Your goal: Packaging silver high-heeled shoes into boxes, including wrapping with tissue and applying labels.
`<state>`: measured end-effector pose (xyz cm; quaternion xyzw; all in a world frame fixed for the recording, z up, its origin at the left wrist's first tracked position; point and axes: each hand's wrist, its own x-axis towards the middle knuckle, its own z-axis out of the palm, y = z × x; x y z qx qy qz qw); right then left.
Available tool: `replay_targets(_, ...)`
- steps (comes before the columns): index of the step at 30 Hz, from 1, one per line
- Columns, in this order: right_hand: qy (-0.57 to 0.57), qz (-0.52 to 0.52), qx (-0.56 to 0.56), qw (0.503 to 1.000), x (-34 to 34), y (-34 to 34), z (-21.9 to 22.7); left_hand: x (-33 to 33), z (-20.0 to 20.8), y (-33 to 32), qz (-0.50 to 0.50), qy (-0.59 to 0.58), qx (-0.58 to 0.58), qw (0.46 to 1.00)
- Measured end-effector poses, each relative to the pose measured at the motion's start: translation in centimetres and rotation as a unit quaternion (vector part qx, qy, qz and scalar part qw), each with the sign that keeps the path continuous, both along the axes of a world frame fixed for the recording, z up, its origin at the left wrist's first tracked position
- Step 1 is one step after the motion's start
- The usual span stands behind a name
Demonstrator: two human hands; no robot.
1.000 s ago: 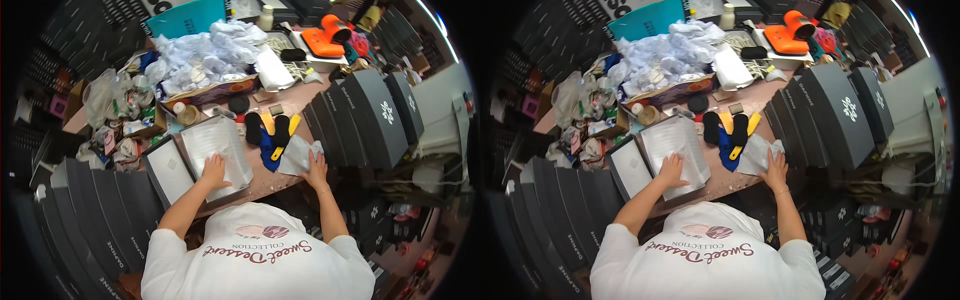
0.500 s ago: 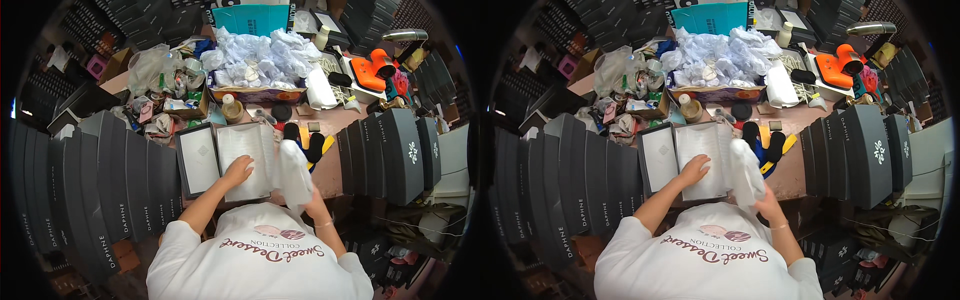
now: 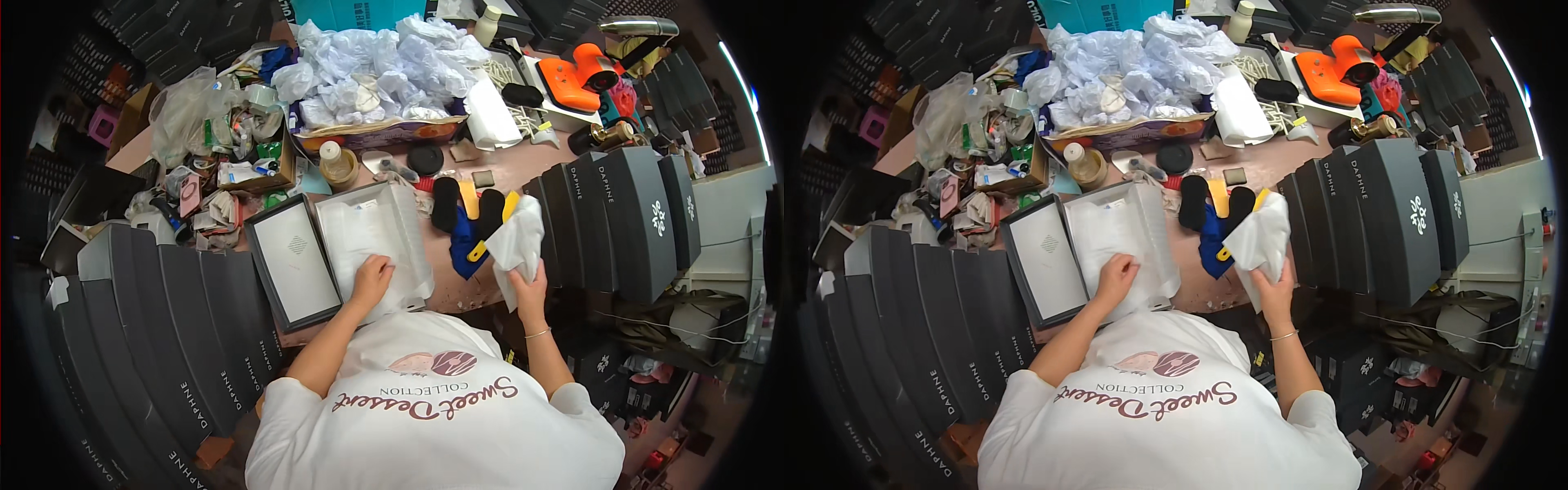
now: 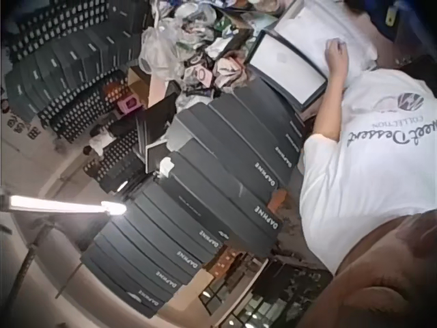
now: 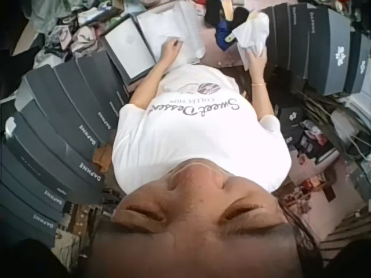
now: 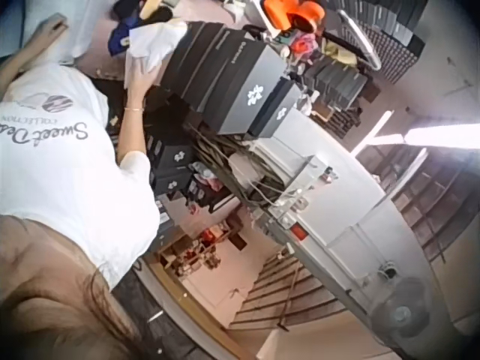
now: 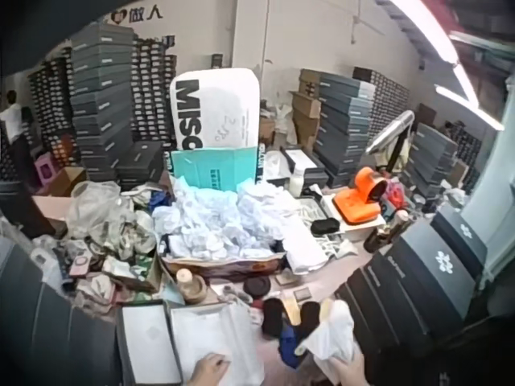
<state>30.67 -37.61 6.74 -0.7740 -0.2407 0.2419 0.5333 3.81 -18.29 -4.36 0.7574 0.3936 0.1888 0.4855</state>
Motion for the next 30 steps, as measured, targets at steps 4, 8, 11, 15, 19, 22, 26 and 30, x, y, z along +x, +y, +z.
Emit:
replay_targets(4, -0.119, -0.075, -0.144, 0.979, 5.6, -3.8, -7.7, -3.5, 4.7, 0.1, 0.242, -0.183, -0.058, 0.951)
replay_targets(8, -0.481, -0.014, -0.233, 0.845, 4.5, -0.2, -4.6, -9.0, 6.5, -0.9, 0.389, -0.259, -0.060, 0.882)
replay_targets(11, -0.216, 0.165, -0.054, 0.961, -0.6, 7.6, 1.4, -10.2, 8.8, -2.3, 0.399, -0.287, -0.068, 0.868)
replay_targets(15, -0.527, 0.412, 0.034, 0.743, -10.0, 17.7, -3.2, -11.1, 8.4, -3.4, 0.318, -0.124, -0.004, 0.940)
replay_targets(19, -0.589, 0.571, -0.184, 0.541, -13.4, 22.9, -6.8, -10.2, 9.4, -3.5, 0.245, -0.137, -0.028, 0.959)
replay_targets(22, -0.578, 0.545, -0.106, 0.598, -11.5, 24.6, -11.6, -11.1, 10.9, -2.6, 0.101, -0.015, 0.080, 0.992)
replay_targets(26, -0.542, 0.396, -0.014, 0.741, -7.2, 24.2, -8.5, -8.2, 8.7, -0.5, -0.044, 0.111, 0.204, 0.972)
replay_targets(30, -0.274, 0.263, 0.002, 0.925, -3.4, 18.2, 1.2, -1.3, 5.2, 2.0, -0.185, 0.255, 0.265, 0.911)
